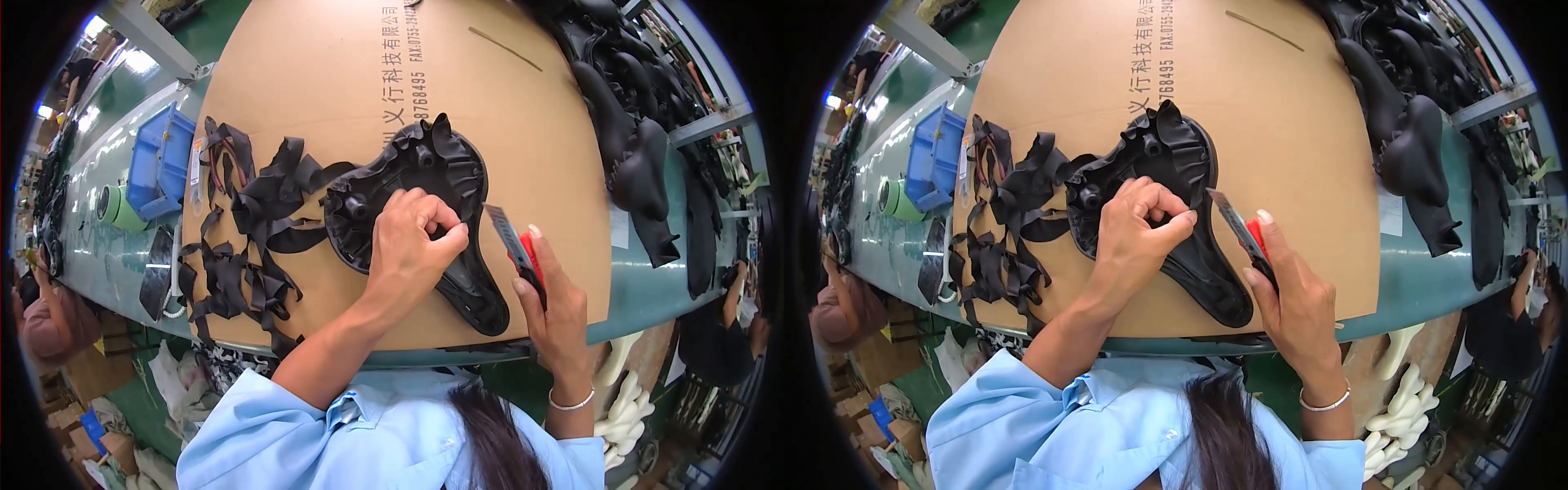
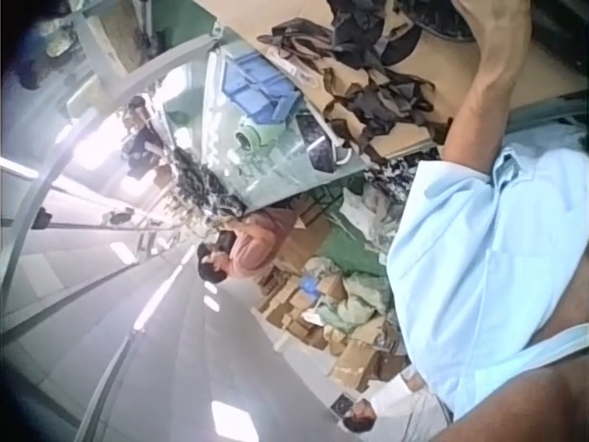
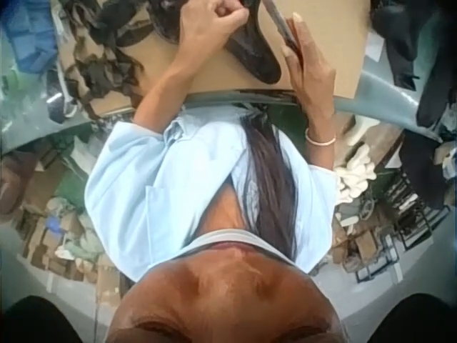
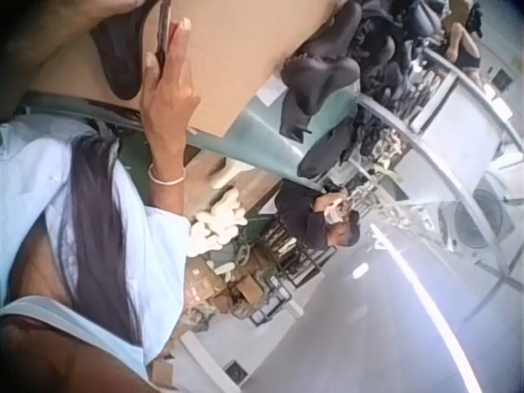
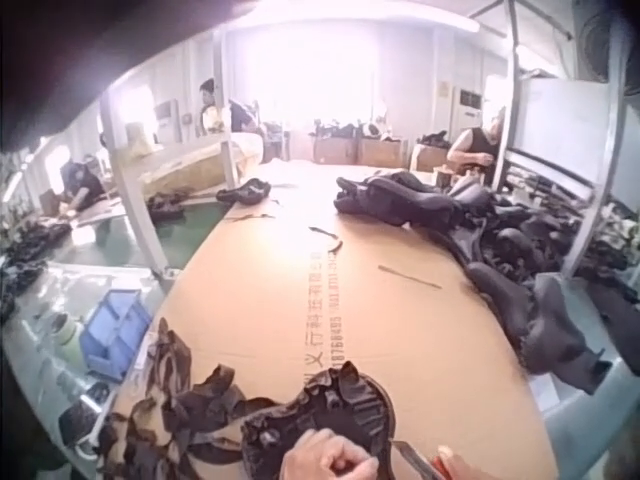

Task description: Trim excess material from the edges of bicycle seats using a utility knife.

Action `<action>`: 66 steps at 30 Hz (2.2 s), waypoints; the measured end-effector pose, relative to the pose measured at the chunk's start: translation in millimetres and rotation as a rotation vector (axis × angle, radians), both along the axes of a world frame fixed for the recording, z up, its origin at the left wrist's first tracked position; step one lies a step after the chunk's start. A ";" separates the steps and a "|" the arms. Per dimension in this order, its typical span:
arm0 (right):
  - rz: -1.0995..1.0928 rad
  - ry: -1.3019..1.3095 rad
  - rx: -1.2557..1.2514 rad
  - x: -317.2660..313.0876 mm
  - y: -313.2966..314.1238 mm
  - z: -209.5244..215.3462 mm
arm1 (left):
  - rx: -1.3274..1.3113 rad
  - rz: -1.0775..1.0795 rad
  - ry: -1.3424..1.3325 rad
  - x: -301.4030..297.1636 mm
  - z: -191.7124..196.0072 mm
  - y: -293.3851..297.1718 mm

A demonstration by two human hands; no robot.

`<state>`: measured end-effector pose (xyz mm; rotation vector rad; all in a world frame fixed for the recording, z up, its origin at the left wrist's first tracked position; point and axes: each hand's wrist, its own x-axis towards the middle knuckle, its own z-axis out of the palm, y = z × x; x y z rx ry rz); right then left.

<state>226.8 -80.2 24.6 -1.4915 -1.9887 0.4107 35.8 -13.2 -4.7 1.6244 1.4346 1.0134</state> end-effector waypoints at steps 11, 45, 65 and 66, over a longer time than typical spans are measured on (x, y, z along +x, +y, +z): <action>0.202 -0.034 -0.122 10.8 0.4 -6.9 | -0.139 -0.035 -0.226 -6.2 4.4 -3.8; 0.008 -0.330 -0.030 -27.6 -55.9 -0.7 | 0.313 -0.756 0.331 -50.6 5.7 21.9; -0.423 0.949 -0.802 -31.9 -78.5 16.2 | -0.144 -0.787 0.175 -4.5 13.2 43.8; -0.434 1.030 -0.863 -33.7 -76.8 16.0 | -0.174 -0.768 0.149 -5.5 13.7 43.6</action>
